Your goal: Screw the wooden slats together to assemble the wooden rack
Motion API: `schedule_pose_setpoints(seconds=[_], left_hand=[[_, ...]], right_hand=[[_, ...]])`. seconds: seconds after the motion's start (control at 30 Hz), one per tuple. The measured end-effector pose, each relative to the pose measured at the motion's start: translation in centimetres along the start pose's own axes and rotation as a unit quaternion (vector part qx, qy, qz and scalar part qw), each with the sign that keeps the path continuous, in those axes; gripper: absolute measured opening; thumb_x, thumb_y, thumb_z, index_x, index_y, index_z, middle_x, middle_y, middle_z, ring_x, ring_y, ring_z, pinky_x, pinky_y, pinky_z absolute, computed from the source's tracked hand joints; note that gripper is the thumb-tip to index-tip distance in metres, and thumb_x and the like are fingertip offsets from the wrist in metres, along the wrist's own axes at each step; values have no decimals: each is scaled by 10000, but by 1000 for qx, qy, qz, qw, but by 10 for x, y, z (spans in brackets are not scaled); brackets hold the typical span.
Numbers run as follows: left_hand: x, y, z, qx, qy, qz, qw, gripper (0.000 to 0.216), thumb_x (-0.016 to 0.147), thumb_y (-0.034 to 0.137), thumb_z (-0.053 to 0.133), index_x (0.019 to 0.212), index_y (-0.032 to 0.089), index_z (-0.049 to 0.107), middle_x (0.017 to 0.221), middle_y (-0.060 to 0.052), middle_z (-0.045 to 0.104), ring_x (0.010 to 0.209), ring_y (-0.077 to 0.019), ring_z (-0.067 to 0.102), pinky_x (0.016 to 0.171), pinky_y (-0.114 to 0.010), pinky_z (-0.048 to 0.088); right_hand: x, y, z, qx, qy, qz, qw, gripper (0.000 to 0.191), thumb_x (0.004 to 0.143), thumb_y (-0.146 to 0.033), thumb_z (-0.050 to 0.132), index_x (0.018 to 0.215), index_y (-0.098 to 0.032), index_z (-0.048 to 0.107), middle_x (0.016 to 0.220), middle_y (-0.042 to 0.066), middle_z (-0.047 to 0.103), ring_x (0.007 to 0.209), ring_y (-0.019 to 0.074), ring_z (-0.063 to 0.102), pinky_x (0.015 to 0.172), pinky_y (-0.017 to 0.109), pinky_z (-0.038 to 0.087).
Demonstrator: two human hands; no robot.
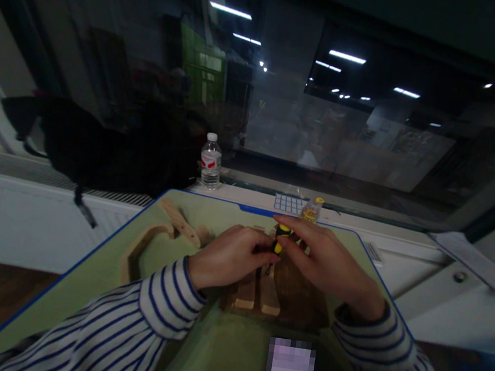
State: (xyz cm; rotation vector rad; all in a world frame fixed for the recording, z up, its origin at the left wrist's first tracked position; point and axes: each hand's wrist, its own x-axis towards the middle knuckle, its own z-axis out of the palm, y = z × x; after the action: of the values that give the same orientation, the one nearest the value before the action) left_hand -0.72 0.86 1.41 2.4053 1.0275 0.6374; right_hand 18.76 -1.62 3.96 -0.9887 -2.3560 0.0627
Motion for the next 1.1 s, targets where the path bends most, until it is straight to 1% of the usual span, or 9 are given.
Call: schedule_pose_setpoints(seconds=[0.23, 0.37, 0.47, 0.57, 0.63, 0.77, 0.87, 1.03, 1.1], left_hand=[[-1, 4, -2, 12, 9, -18, 1000, 303, 838, 454, 580, 936, 196, 707, 872, -41, 712, 789, -192, 636, 657, -252, 431], [-1, 4, -2, 19, 10, -18, 1000, 275, 850, 424, 574, 920, 194, 708, 888, -38, 716, 799, -190, 638, 663, -251, 430], [-1, 3, -1, 17, 7, -10, 1000, 273, 862, 410, 562, 923, 186, 706, 908, -44, 716, 816, -191, 636, 688, -253, 436], [-1, 1, -1, 14, 6, -1, 1000, 264, 876, 384, 544, 943, 187, 705, 922, -48, 715, 836, -193, 634, 708, -253, 438], [-1, 0, 0, 12, 6, 1, 1000, 250, 878, 365, 541, 945, 188, 705, 915, -48, 713, 832, -191, 633, 704, -250, 436], [-1, 0, 1, 13, 2, 0, 1000, 239, 877, 339, 533, 928, 183, 706, 887, -47, 711, 795, -181, 630, 679, -247, 432], [-1, 2, 0, 17, 4, -10, 1000, 242, 871, 347, 535, 925, 182, 704, 863, -42, 708, 761, -174, 625, 657, -245, 428], [-2, 5, -3, 20, 8, -16, 1000, 285, 838, 437, 580, 891, 185, 703, 859, -39, 706, 770, -182, 627, 653, -249, 429], [-1, 5, -3, 23, 5, -19, 1000, 272, 842, 421, 580, 898, 186, 705, 874, -42, 710, 774, -184, 631, 650, -250, 430]], right_hand=[[2, 2, 1, -22, 16, -2, 1000, 349, 928, -279, 492, 1254, -165, 545, 1206, 90, 654, 1091, 185, 612, 933, 363, 499], [3, 0, -1, -20, 27, -1, 999, 330, 921, -317, 508, 1211, -175, 574, 1171, 85, 670, 1057, 188, 625, 908, 358, 509], [2, -3, -2, -5, 16, 17, 1000, 396, 914, -354, 515, 1262, -168, 543, 1174, 96, 668, 1013, 191, 645, 885, 360, 522], [1, -4, -3, 19, 0, 30, 999, 463, 909, -334, 519, 1340, -171, 473, 1183, 106, 663, 946, 188, 670, 847, 365, 542], [1, -3, -2, 22, 2, 21, 1000, 448, 912, -285, 505, 1347, -181, 470, 1200, 105, 656, 980, 195, 662, 867, 382, 537], [2, -1, -1, 5, 14, -8, 1000, 385, 922, -234, 476, 1302, -197, 522, 1249, 95, 632, 1121, 205, 601, 952, 413, 491], [2, 0, 0, -1, 19, -13, 1000, 374, 925, -237, 476, 1294, -205, 527, 1246, 93, 634, 1122, 204, 599, 952, 417, 491], [2, 0, 0, -19, 21, -12, 1000, 352, 928, -243, 478, 1269, -181, 540, 1224, 97, 643, 1099, 199, 609, 935, 393, 500], [3, -1, 0, -20, 18, -8, 1000, 350, 926, -244, 482, 1265, -177, 541, 1224, 96, 642, 1088, 197, 612, 926, 389, 502]])
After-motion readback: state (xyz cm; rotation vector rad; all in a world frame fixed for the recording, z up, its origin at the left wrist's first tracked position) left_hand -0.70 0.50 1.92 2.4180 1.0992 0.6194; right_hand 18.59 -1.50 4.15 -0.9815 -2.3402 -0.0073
